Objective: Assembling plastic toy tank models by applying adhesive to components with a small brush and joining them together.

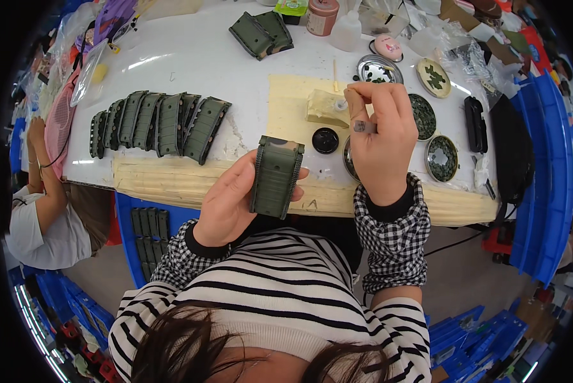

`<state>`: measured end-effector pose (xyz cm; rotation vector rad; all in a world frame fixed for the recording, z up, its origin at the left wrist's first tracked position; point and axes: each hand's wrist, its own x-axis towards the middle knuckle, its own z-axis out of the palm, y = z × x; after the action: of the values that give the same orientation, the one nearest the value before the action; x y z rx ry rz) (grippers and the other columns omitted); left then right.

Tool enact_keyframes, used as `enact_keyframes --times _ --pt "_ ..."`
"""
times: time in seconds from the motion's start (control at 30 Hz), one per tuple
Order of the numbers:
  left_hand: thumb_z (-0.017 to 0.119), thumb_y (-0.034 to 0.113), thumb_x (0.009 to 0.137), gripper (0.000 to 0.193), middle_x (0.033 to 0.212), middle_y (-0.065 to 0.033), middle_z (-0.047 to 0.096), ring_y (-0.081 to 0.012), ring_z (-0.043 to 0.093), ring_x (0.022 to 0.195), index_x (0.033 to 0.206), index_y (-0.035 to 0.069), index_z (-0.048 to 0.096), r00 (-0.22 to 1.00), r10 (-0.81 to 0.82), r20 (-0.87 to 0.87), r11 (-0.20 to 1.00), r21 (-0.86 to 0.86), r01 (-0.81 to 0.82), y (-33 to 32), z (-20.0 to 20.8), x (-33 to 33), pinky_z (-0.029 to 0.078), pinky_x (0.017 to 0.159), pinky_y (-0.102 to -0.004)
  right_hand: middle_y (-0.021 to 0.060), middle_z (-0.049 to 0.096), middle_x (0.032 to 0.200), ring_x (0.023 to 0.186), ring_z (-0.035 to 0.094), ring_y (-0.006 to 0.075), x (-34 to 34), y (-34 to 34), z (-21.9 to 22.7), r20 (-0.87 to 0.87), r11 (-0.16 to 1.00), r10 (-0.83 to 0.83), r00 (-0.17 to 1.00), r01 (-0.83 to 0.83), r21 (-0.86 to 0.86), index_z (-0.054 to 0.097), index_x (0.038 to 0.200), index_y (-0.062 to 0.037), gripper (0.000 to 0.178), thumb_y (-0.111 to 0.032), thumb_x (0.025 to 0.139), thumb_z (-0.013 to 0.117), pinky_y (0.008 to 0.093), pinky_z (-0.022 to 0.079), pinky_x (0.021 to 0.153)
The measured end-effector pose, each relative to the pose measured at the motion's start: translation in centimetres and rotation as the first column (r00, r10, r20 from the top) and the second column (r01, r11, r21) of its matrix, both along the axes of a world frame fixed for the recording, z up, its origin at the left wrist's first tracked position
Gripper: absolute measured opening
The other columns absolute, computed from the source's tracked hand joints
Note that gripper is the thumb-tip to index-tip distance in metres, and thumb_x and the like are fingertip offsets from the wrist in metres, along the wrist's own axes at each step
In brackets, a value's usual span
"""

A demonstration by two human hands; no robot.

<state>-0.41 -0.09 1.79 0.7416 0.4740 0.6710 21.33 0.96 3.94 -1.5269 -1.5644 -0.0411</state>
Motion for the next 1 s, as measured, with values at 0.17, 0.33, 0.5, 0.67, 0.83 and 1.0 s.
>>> enact_keyframes --times 0.17,0.33,0.5,0.67,0.83,1.0 --pt "0.030 0.038 0.103 0.055 0.125 -0.0249 0.053 -0.0274 0.060 0.102 0.141 -0.003 0.032 0.999 0.000 0.045 1.000 -0.015 0.001 0.5 0.4 0.1 0.047 0.093 -0.0388 0.0083 0.056 0.085 0.068 0.055 0.0189 0.1 -0.4 -0.4 0.033 1.000 -0.014 0.999 0.014 -0.020 0.066 0.100 -0.0028 0.021 0.005 0.081 0.064 0.0291 0.041 0.052" --pt "0.030 0.034 0.104 0.054 0.128 -0.0238 0.051 -0.0276 0.056 0.114 0.138 -0.006 0.033 0.988 -0.009 0.156 0.999 0.038 0.003 0.6 -0.2 -0.6 0.044 0.100 -0.0394 0.0068 0.055 0.080 0.064 0.050 0.0133 -0.7 -3.3 1.5 -0.148 0.987 0.137 0.980 -0.148 -0.064 0.068 0.098 -0.0003 0.014 -0.009 0.090 0.060 0.0260 0.038 0.052" --pt "0.026 0.041 0.104 0.060 0.125 -0.0232 0.055 -0.0258 0.057 0.112 0.137 -0.008 0.037 0.984 -0.003 0.180 0.998 0.065 -0.009 0.5 -1.6 -0.8 0.044 0.099 -0.0367 0.0078 0.053 0.078 0.060 0.047 0.0118 -1.3 -5.5 2.2 -0.316 0.951 0.298 0.901 -0.309 0.017 0.069 0.097 0.0017 0.061 -0.051 0.099 0.038 0.0246 0.037 0.053" --pt "0.015 0.044 0.103 0.063 0.123 -0.0234 0.056 -0.0310 0.058 0.107 0.130 -0.004 0.046 0.997 0.069 0.045 0.986 0.148 -0.075 -0.2 -2.0 -0.5 0.045 0.095 -0.0433 0.0069 0.057 0.080 0.063 0.052 0.0110 -2.1 -5.7 2.7 -0.206 0.941 0.315 0.927 -0.333 -0.060 0.069 0.102 -0.0013 0.022 -0.018 0.088 0.068 0.0218 0.039 0.051" --pt "0.019 0.049 0.101 0.066 0.121 -0.0223 0.058 -0.0292 0.057 0.111 0.128 -0.004 0.048 0.996 0.073 0.056 0.991 0.110 -0.079 -0.4 -2.2 -0.6 0.043 0.098 -0.0430 0.0066 0.062 0.085 0.063 0.056 0.0105 -3.4 -6.2 2.4 -0.265 0.922 0.306 0.914 -0.354 -0.156 0.069 0.111 -0.0036 0.041 0.002 0.071 0.078 0.0224 0.046 0.051" --pt "0.021 0.051 0.101 0.067 0.120 -0.0205 0.059 -0.0263 0.057 0.111 0.126 -0.005 0.048 0.996 0.037 0.084 0.994 0.104 -0.045 -0.5 -3.0 -1.0 0.043 0.099 -0.0406 0.0070 0.064 0.082 0.064 0.059 0.0123 -4.4 -6.3 2.0 -0.258 0.925 0.310 0.915 -0.353 -0.139 0.070 0.109 -0.0029 0.040 0.000 0.070 0.079 0.0232 0.047 0.053"
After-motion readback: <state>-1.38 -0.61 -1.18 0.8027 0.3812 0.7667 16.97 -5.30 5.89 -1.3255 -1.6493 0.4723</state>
